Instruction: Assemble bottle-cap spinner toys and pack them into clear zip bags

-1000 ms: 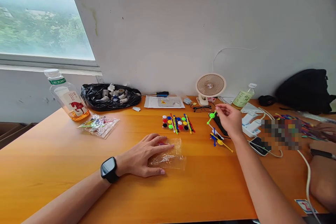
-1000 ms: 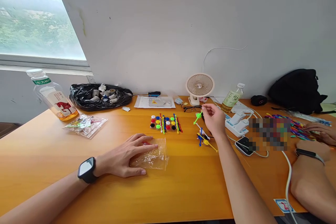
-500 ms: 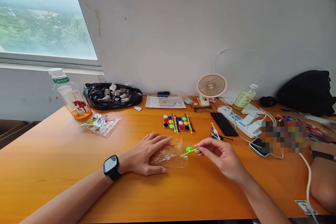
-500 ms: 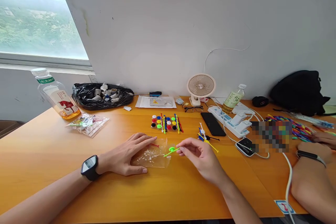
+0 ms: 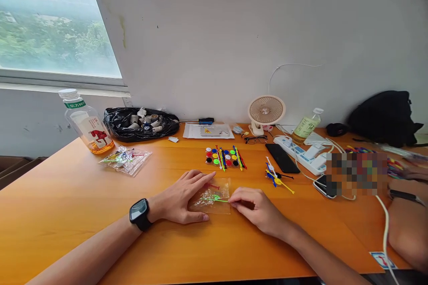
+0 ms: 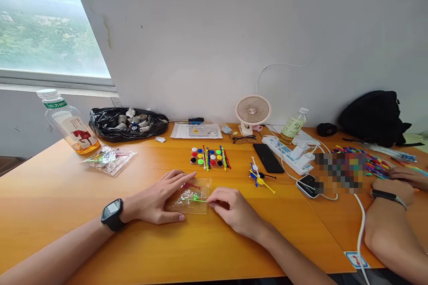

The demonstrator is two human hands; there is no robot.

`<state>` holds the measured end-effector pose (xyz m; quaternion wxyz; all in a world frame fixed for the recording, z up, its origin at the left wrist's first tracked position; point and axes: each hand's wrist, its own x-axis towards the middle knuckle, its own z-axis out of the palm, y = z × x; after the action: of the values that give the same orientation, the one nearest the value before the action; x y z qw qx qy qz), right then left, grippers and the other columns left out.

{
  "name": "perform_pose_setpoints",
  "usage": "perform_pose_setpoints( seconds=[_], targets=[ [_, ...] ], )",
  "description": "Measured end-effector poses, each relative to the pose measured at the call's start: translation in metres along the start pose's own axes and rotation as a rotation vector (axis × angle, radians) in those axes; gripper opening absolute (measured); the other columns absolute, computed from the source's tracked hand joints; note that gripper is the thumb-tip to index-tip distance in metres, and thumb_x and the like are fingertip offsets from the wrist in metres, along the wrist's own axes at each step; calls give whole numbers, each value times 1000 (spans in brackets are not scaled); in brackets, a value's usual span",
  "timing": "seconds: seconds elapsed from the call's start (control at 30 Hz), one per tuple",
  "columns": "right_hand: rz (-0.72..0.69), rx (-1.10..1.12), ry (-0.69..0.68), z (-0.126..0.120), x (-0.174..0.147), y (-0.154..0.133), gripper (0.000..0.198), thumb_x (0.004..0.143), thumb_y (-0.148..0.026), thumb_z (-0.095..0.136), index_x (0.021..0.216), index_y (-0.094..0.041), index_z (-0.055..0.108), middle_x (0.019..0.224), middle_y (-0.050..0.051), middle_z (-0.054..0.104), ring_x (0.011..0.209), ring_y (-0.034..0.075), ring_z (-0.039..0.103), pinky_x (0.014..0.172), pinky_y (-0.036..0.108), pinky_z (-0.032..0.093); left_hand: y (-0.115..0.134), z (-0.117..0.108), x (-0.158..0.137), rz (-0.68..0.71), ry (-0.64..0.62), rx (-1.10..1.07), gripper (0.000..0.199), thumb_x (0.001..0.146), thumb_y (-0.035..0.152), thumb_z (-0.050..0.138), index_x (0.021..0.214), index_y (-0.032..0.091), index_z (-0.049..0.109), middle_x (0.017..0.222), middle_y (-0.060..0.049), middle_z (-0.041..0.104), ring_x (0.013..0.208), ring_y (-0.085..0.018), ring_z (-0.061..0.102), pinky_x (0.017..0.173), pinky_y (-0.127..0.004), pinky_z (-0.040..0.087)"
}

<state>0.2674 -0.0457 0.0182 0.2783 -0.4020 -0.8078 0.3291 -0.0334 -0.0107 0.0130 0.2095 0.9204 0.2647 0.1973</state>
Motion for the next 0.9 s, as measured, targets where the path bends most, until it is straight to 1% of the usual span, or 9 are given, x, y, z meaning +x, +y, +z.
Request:
perform_pose_setpoints(
  seconds=[0.1, 0.17, 0.3, 0.37, 0.53, 0.6, 0.7, 0.83, 0.9],
  targets=[
    [-42, -55, 23, 8, 11, -1, 18, 99, -24, 61, 94, -24, 78, 90, 5, 77, 85, 21, 69, 80, 33, 52, 0, 0, 0, -10, -8, -2, 111, 85, 63, 74, 169, 30, 10, 154, -13, 51, 138, -38, 43, 117, -56, 39],
    [-45, -125, 73, 14, 19, -1, 18, 96, -20, 61, 89, -25, 78, 86, 4, 78, 81, 21, 69, 79, 34, 51, 0, -1, 0, -11, -8, -3, 111, 85, 63, 74, 169, 30, 10, 153, -13, 51, 138, -38, 43, 118, -56, 40],
    [5, -209, 217, 23, 28, 1, 17, 86, -14, 64, 80, -25, 75, 82, 3, 79, 78, 23, 71, 78, 35, 51, 0, -1, 1, -1, -6, 4, 110, 84, 62, 74, 169, 30, 12, 155, -13, 50, 137, -38, 43, 117, -56, 39],
    [43, -203, 248, 27, 30, 3, 15, 83, -14, 65, 79, -25, 75, 84, 3, 80, 79, 24, 72, 78, 35, 51, 0, 0, 1, 2, -6, 10, 109, 84, 63, 73, 169, 31, 12, 156, -12, 48, 137, -39, 43, 118, -57, 39],
    [81, -187, 219, 33, 31, 3, 13, 87, -17, 64, 82, -25, 73, 84, 1, 79, 78, 22, 72, 71, 31, 49, 0, 0, 0, -6, 2, 9, 107, 87, 68, 69, 169, 31, 12, 154, -13, 50, 136, -38, 44, 118, -57, 38],
    [73, -199, 204, 34, 30, 2, 11, 88, -18, 66, 84, -25, 72, 83, 0, 78, 76, 21, 70, 69, 30, 47, 0, 0, 0, -16, -6, 12, 105, 87, 69, 68, 169, 30, 13, 154, -13, 50, 137, -38, 43, 119, -57, 37],
    [63, -245, 193, 32, 30, 0, 10, 91, -20, 66, 83, -24, 71, 80, 1, 71, 72, 19, 64, 67, 29, 45, 1, 0, 0, -24, -14, 14, 104, 88, 68, 68, 169, 30, 14, 155, -14, 48, 138, -38, 43, 120, -57, 37],
    [3, -304, 150, 28, 31, -1, 16, 95, -26, 67, 79, -23, 70, 88, 3, 63, 83, 19, 61, 75, 30, 47, 1, 0, 1, -15, -1, 1, 102, 89, 66, 68, 169, 30, 15, 157, -14, 46, 139, -38, 43, 119, -58, 38],
    [-30, -321, 130, 26, 31, -1, 20, 96, -24, 68, 76, -23, 68, 90, 3, 62, 88, 20, 60, 80, 31, 46, 1, 0, 1, -18, 6, -6, 102, 89, 65, 69, 168, 30, 16, 156, -14, 47, 138, -37, 43, 118, -57, 39]
  ],
)
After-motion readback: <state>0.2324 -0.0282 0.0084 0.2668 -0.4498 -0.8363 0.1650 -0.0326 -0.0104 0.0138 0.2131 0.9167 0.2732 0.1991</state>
